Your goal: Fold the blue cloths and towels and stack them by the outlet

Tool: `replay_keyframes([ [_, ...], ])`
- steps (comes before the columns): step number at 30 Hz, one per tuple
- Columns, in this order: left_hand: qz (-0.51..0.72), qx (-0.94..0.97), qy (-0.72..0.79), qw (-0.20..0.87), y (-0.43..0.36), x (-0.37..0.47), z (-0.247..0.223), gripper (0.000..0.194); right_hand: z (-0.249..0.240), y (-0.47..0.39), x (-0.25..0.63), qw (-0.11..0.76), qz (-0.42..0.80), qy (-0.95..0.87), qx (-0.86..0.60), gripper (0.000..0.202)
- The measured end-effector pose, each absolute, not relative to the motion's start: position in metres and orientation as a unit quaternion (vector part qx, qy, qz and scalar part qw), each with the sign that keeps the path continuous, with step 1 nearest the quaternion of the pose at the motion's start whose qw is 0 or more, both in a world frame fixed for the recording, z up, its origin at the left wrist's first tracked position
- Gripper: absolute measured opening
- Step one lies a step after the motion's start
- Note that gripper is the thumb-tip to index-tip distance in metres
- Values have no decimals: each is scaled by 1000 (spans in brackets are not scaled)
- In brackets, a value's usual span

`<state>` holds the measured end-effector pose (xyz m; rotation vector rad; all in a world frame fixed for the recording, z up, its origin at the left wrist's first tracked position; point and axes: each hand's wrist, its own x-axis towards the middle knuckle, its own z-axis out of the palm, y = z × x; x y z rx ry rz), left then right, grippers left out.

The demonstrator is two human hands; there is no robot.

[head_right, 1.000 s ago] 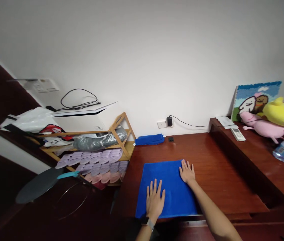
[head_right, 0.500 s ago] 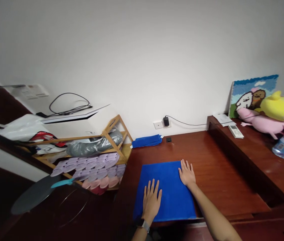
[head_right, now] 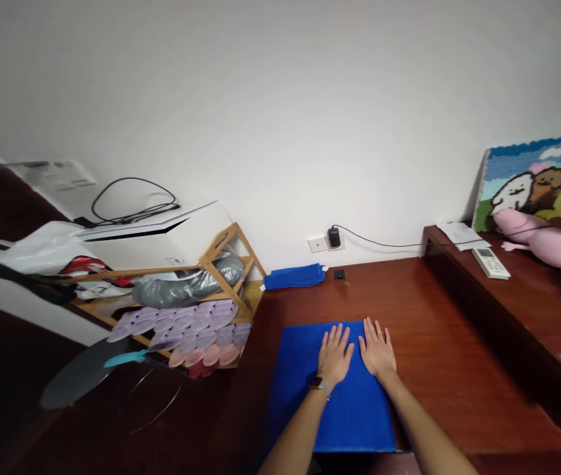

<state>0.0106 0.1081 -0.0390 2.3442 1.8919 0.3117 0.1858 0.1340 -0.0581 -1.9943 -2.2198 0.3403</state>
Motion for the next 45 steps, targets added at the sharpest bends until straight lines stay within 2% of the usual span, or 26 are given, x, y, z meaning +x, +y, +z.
replay_keyframes([
  [8,52,691,721,2,102,-146,-30,63,-51,139,181,47,114,-725,-678,70],
  [12,63,679,731,11,99,-155,-32,65,-47,145,179,26,110,-729,-675,69],
  [22,71,680,730,-3,99,-154,-30,63,-48,145,180,47,99,-734,-670,70],
  [27,106,735,669,-28,110,-97,-17,62,-43,145,178,50,105,-731,-672,70],
  [33,132,797,586,67,132,50,-32,63,-46,145,183,32,100,-748,-655,67],
  [36,136,805,571,85,135,69,-41,62,-46,145,185,27,90,-758,-645,67],
  [40,113,811,570,59,132,13,-42,64,-42,145,182,39,109,-739,-664,67],
  [45,79,724,685,21,115,-108,-38,66,-41,145,181,44,111,-731,-672,68],
])
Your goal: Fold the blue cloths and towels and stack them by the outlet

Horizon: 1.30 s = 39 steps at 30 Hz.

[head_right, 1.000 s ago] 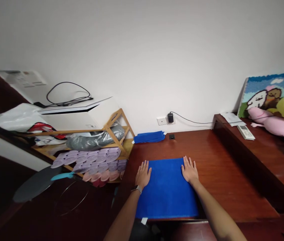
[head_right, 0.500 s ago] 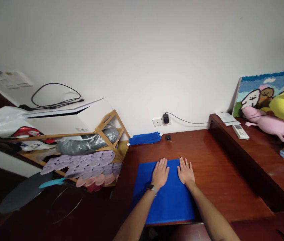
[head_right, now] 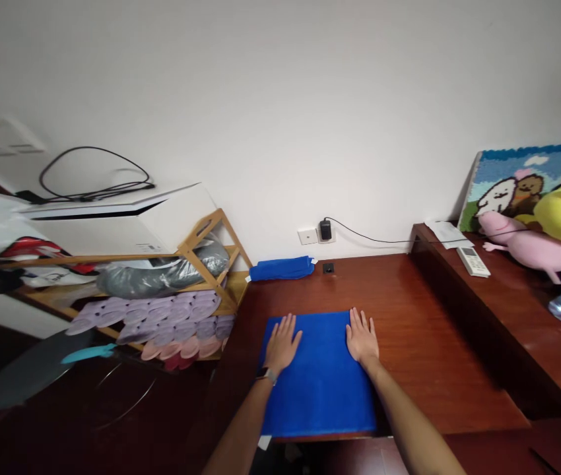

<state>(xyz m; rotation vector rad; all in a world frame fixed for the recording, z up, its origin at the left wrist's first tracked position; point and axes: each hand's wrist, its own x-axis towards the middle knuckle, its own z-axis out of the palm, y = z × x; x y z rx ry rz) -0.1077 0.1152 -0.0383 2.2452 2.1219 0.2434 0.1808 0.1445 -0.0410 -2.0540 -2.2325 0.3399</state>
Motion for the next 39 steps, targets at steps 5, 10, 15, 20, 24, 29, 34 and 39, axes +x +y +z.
replay_keyframes([
  [5,82,675,733,9,99,-162,-39,68,-44,145,180,45,102,-729,-675,69],
  [10,91,669,737,26,99,-154,-36,69,-39,138,179,29,83,-710,-699,68],
  [15,96,675,732,21,99,-151,-34,69,-34,130,183,26,106,-733,-671,68],
  [20,93,685,722,-22,97,-151,-24,65,-33,128,183,33,106,-732,-673,67],
  [24,124,730,671,-50,102,-105,-12,62,-34,129,181,35,103,-735,-670,67],
  [29,139,786,602,30,113,26,-17,63,-41,130,186,29,96,-746,-659,65],
  [34,128,764,626,94,113,80,-36,64,-50,131,190,15,83,-765,-638,66],
  [39,117,762,633,69,114,9,-35,67,-44,131,185,31,104,-741,-663,67],
])
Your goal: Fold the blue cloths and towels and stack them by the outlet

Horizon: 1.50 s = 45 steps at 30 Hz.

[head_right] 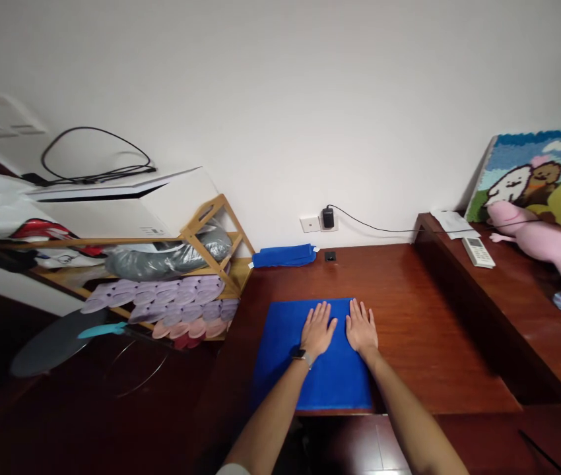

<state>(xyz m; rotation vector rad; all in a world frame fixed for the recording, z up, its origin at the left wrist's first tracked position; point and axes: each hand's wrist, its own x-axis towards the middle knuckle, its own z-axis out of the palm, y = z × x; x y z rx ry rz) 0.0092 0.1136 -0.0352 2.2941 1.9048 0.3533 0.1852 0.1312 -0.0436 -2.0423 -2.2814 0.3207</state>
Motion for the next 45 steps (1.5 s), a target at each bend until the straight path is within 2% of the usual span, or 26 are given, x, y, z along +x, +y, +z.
replay_keyframes([
  [5,84,706,703,20,117,-89,-34,63,-35,129,183,31,115,-734,-668,67],
  [9,75,693,717,0,113,-137,-41,64,-34,129,183,24,114,-733,-670,67],
  [27,65,688,723,16,114,-145,-43,65,-36,129,178,25,101,-730,-675,68],
  [31,65,684,726,3,120,-123,-30,65,-34,130,177,28,110,-730,-674,67],
  [34,100,722,685,-1,126,-65,-20,64,-34,131,177,30,117,-729,-674,67],
  [37,141,789,596,40,130,10,-21,65,-38,131,179,29,117,-733,-669,66],
  [40,137,799,577,97,131,61,-31,67,-43,132,181,26,100,-749,-655,67],
  [45,124,801,577,102,129,43,-39,68,-41,133,180,16,103,-742,-663,66],
])
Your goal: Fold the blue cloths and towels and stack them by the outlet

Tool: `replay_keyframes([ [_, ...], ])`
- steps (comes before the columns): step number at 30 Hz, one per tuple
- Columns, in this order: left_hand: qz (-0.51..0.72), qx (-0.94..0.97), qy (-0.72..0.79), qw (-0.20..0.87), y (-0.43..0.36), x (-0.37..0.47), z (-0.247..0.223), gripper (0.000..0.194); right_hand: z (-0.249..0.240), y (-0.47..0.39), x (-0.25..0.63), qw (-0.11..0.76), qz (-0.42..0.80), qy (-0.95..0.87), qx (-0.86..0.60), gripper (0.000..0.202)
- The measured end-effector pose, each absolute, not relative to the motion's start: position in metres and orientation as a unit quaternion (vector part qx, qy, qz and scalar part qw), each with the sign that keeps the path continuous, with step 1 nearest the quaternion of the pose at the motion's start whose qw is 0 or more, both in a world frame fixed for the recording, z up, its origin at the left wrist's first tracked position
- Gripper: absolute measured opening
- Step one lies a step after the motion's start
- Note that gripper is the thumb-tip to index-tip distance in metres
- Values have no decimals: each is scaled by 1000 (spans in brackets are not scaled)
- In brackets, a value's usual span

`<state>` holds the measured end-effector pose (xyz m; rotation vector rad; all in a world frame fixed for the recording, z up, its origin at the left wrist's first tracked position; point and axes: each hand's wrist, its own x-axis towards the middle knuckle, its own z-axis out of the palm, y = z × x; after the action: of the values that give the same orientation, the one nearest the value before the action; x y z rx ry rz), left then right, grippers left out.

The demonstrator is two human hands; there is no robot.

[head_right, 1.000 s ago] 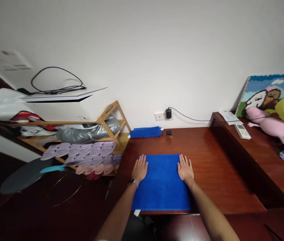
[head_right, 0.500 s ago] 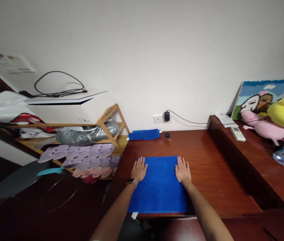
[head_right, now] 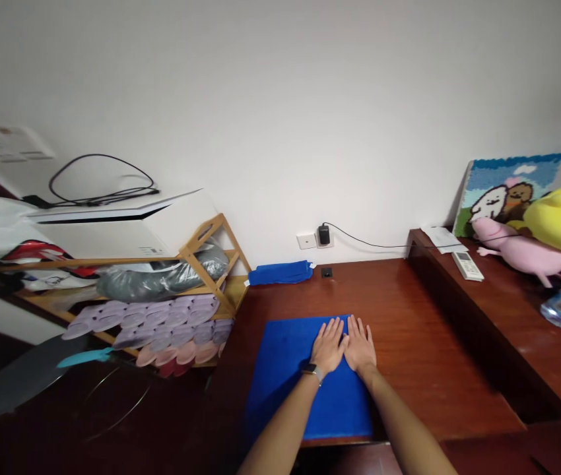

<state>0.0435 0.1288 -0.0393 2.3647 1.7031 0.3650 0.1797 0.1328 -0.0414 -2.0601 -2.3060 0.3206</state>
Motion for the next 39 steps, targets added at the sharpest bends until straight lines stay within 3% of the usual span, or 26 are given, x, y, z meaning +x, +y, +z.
replay_keyframes([
  [11,77,673,736,-7,107,-136,-36,65,-37,131,175,33,101,-726,-679,67],
  [17,83,669,738,-3,105,-134,-37,66,-24,135,170,10,125,-713,-690,68],
  [39,70,682,728,-2,110,-131,-27,62,-30,131,168,61,126,-718,-682,69],
])
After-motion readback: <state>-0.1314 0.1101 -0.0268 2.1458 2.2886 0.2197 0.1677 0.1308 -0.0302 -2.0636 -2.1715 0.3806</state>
